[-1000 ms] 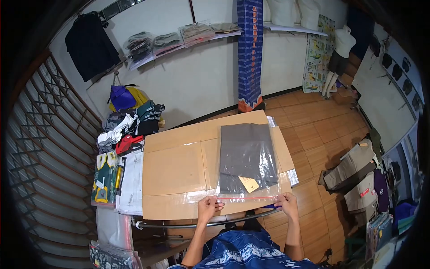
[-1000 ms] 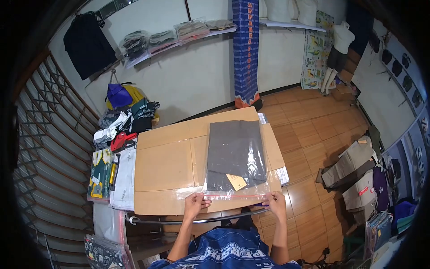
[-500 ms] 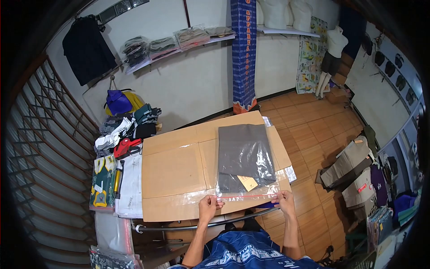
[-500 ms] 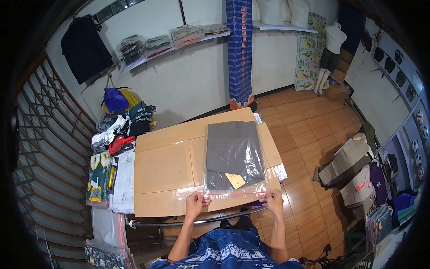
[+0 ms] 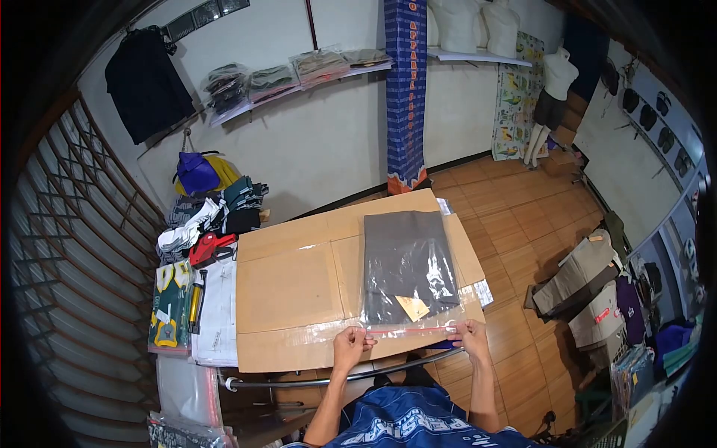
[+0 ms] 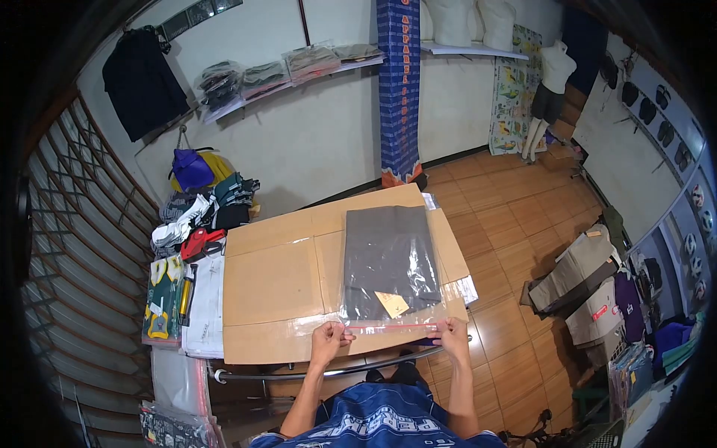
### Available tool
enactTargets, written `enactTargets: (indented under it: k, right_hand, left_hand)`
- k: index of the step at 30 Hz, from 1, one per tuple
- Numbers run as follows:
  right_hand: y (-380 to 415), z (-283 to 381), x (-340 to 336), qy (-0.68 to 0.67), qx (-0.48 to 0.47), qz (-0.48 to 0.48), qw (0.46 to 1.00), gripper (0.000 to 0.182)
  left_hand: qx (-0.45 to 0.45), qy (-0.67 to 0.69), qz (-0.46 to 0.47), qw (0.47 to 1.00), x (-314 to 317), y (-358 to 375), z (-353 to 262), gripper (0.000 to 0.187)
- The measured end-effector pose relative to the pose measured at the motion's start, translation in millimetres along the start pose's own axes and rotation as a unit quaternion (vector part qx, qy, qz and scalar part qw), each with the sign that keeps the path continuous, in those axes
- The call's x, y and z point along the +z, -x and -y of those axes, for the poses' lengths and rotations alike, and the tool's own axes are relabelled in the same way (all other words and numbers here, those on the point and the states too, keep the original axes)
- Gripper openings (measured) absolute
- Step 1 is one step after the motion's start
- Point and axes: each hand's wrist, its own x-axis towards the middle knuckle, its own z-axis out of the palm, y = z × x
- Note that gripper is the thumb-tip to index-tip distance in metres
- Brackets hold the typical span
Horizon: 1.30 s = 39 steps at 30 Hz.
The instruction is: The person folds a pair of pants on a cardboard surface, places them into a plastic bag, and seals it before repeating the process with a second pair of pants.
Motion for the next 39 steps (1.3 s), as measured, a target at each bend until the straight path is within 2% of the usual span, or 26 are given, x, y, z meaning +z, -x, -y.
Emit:
enactTargets:
  k: [5,8,13,20,29,32,39]
  right_hand:
    - [2.1,-1.0,-1.1,-0.033,0.013,-0.006,0.999,0.025]
    - [4.8,11.5,1.1,-0.069,0.048,-0.009,0.996,0.026]
    - [8.7,10.0,8.8,-0.084,0.068,0.0,0.994,0.026]
    - [4.8,-2.6,13.9,-0.072,0.01,-0.011,0.997,0.024]
    - [11.3,5.3,25.4,-0.13,0.053,-0.042,0.989,0.029]
    - [12.7,4.2,26.8,-0.127,0.051,-0.038,0.99,0.029]
    - [2.8,-18.9,26.7,-0.092,0.0,-0.03,0.995,0.032]
  left_hand:
    - [-0.004,0.003,0.003,1.0,-1.5,-1.1,3.7,0.027]
    - [-0.056,0.047,0.006,0.997,-0.5,-2.8,-3.6,0.026]
    - [-0.073,0.056,0.012,0.996,8.8,-0.6,-9.0,0.025]
    - [-0.022,0.02,0.006,1.0,11.2,-1.0,1.1,0.025]
    - [-0.092,0.116,-0.029,0.989,23.2,1.6,-11.1,0.026]
    - [-0.083,0.138,-0.013,0.987,29.8,0.1,-5.2,0.026]
    - [-0.056,0.065,-0.025,0.996,27.4,0.9,0.1,0.024]
